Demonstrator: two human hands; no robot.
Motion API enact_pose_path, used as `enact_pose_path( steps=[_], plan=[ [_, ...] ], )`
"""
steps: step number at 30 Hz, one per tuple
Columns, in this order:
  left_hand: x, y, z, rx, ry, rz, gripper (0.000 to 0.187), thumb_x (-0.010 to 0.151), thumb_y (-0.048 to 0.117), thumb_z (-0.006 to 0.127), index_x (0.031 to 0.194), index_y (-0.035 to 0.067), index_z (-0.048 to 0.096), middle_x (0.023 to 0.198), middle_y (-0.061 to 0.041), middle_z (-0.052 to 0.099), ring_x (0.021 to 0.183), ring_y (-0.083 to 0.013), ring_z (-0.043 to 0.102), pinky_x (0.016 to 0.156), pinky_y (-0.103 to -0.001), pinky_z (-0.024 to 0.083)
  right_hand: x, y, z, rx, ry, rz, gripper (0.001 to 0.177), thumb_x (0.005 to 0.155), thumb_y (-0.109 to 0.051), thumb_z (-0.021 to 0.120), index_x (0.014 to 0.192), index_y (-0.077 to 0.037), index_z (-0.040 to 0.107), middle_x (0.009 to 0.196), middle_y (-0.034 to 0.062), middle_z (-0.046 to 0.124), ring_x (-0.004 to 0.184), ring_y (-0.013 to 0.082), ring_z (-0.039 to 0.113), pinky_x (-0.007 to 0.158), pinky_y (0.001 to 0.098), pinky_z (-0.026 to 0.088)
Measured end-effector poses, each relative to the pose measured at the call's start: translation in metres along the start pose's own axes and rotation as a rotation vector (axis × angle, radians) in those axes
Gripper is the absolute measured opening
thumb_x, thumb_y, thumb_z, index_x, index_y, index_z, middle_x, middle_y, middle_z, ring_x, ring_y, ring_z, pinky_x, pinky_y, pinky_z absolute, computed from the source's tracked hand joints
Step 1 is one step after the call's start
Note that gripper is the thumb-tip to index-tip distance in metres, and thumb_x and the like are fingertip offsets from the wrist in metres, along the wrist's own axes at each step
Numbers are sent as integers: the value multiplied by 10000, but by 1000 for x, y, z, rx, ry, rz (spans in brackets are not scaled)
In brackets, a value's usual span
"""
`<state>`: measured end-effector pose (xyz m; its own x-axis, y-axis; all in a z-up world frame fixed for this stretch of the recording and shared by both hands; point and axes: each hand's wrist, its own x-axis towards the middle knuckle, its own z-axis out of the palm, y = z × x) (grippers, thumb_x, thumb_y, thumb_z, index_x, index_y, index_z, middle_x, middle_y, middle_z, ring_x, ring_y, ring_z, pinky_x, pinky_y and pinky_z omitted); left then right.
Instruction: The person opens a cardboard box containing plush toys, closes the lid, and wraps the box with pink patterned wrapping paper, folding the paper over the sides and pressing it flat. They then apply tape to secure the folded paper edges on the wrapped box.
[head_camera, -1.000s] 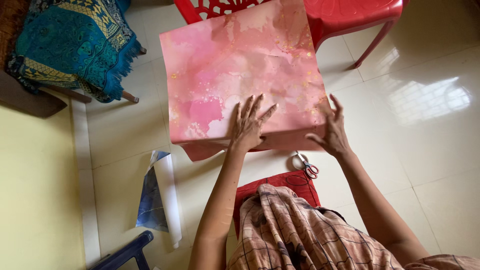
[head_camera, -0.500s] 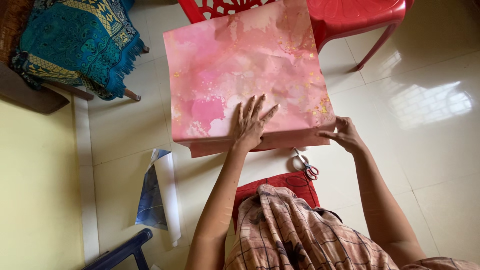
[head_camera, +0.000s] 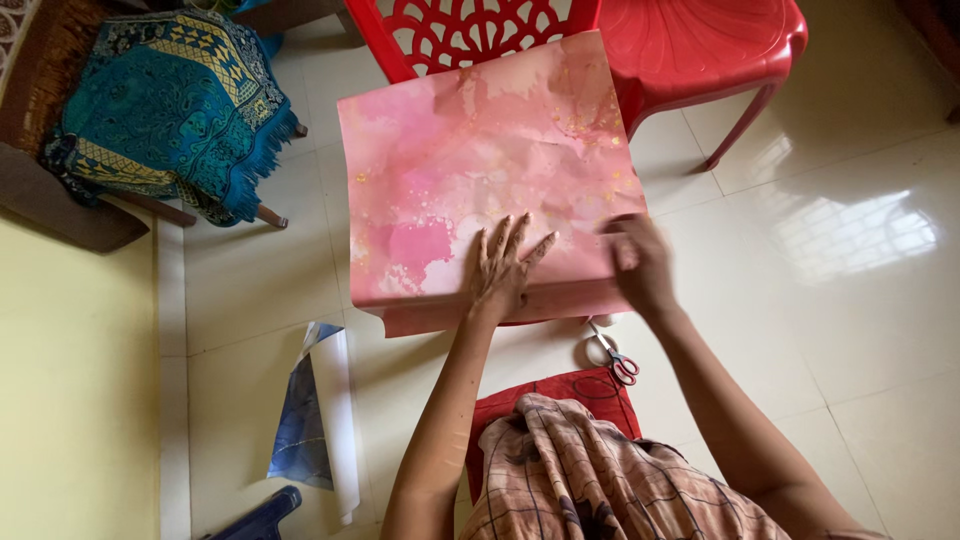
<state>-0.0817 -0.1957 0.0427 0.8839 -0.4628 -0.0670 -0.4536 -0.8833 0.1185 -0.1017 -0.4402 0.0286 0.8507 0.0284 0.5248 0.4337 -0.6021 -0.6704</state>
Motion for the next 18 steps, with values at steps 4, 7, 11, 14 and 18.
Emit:
enact_pose_path(
  steps=[4, 7, 11, 14, 18],
  plan=[
    [-1, 6, -25, 70, -148, -16, 1189, 671, 269, 888, 1627, 389, 191, 1727, -78, 42, 1582, -334, 59, 1253, -592, 84, 18, -24, 40, -341, -336, -124, 596, 939, -370, 630, 1451, -96, 497, 1554, 138, 432, 1390, 350, 459, 1122, 525, 358],
    [-2, -11, -35, 31, -314, -62, 1115, 698, 601, 808, 1600, 345, 204, 1729, -60, -1, 1593, -305, 4, 1267, -568, 19, 17, -23, 55, -482, -352, -133, 675, 984, -502, 522, 1544, -139, 424, 1637, 139, 338, 1509, 346, 325, 1215, 569, 200],
    [-1, -84, -20, -62, 95, -272, 1032, 868, 914, 451, 1642, 258, 259, 1754, -63, 101, 1598, -350, 56, 1251, -660, 56, 13, -11, 57, -552, -387, -118, 690, 997, -532, 464, 1569, -151, 399, 1656, 155, 300, 1522, 356, 281, 1224, 588, 152],
    [6, -150, 3, 25, 194, -670, 1111, 796, 882, 562, 1610, 178, 284, 1697, -147, 175, 1556, -396, 125, 1192, -686, 135, 12, -12, 58, -545, -392, -93, 691, 995, -545, 463, 1563, -157, 401, 1657, 147, 307, 1521, 345, 278, 1223, 590, 159],
    [-13, -230, 40, -711, 145, -799, 998, 724, 666, 839, 1305, -78, 513, 1272, -214, 521, 1123, -336, 524, 941, -496, 457, 13, -16, 59, -581, -386, -92, 689, 980, -545, 476, 1560, -178, 408, 1652, 123, 317, 1523, 327, 283, 1222, 587, 161]
  ],
)
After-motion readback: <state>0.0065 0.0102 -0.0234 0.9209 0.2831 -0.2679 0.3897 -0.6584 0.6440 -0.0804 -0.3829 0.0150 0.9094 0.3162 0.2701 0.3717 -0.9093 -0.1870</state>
